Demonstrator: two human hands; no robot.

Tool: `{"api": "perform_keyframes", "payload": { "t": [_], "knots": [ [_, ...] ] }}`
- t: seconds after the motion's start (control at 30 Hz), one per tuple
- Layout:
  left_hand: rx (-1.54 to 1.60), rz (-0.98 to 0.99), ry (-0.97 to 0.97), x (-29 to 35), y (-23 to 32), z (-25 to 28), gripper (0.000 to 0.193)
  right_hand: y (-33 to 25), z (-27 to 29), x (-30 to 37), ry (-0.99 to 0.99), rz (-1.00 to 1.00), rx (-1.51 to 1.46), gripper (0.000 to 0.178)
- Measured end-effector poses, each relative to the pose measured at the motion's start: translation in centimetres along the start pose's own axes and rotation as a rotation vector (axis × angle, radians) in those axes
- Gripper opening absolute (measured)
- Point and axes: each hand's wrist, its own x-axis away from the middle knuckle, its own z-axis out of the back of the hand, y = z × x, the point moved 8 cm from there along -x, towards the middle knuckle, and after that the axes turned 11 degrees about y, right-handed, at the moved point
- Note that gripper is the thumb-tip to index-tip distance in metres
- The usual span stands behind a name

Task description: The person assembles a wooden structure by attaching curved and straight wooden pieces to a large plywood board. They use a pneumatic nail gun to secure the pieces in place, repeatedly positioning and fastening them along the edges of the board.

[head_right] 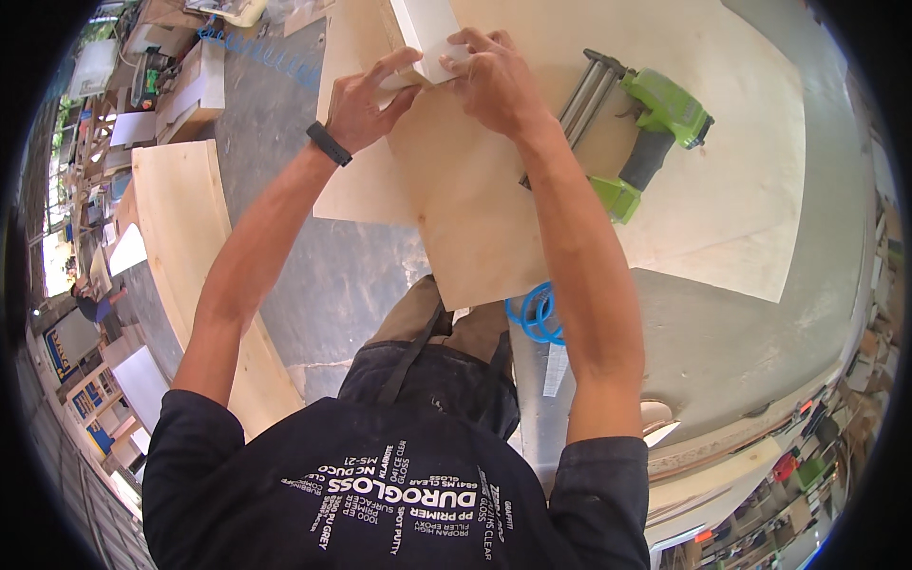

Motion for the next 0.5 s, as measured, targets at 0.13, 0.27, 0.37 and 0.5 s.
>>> {"api": "perform_keyframes", "payload": {
  "t": [0.13,0.27,0.37,0.5],
  "knots": [
    [0.005,-0.01,-0.006,0.1,0.1,0.0,0.051,-2.3,4.6,1.4,0.167,-0.147,-0.065,0.03],
    [0.016,-0.052,0.028,0.0,0.5,0.3,0.048,-3.6,14.4,8.7,0.678,-0.545,0.117,0.029],
    [0.017,-0.034,0.033,-0.2,0.6,0.4,0.044,-1.7,17.6,16.0,0.713,-0.964,0.434,0.06],
    [0.011,-0.022,0.04,-0.4,0.5,0.3,0.042,1.8,17.0,16.2,0.427,-1.136,0.449,0.062]
  ]
}}
